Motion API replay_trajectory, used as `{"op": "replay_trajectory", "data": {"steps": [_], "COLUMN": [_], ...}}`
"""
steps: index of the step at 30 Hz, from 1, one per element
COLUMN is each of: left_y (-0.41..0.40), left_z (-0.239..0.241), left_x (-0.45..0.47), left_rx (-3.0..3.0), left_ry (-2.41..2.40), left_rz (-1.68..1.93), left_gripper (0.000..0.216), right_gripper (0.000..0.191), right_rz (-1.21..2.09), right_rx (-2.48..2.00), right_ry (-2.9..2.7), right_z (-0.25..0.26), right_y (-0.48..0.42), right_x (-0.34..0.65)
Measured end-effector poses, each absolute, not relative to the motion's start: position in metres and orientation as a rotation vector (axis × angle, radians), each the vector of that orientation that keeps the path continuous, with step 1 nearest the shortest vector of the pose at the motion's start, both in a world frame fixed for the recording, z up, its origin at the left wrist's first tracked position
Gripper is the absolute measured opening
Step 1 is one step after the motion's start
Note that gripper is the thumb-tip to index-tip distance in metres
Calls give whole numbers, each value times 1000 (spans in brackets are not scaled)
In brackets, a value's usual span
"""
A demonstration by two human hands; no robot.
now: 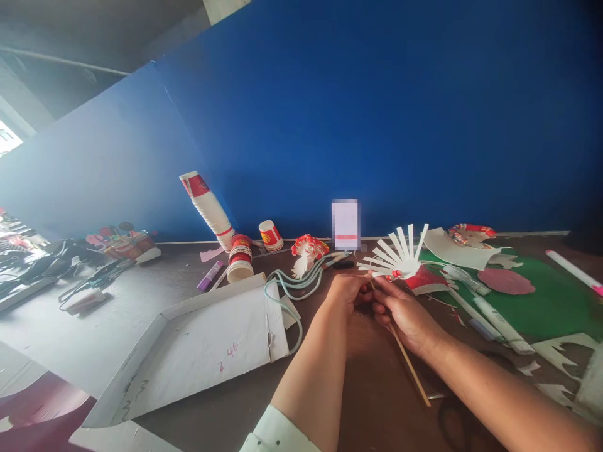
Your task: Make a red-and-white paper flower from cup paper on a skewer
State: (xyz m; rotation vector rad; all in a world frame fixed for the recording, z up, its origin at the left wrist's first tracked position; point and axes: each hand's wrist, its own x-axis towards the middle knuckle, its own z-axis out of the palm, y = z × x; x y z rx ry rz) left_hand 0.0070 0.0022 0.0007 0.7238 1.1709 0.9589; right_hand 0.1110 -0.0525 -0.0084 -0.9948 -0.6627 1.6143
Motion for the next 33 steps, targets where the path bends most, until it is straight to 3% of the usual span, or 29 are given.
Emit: {"op": "replay_trajectory", "data": {"steps": [23, 33], "left_y": [0, -3], "left_z": [-3, 0], "left_x": [13, 17], "left_rx": [816, 822], "left_ry": [1214, 1262], "left_rz": [1013, 1018], "left_gripper": [28, 35], "right_gripper": [34, 22], "right_rz": [1548, 1558], "right_rx": [-1039, -1035], "right_ry": [-690, -707], "right_z": [-7, -4], "right_y": [-57, -58], "right_x": [106, 106]}}
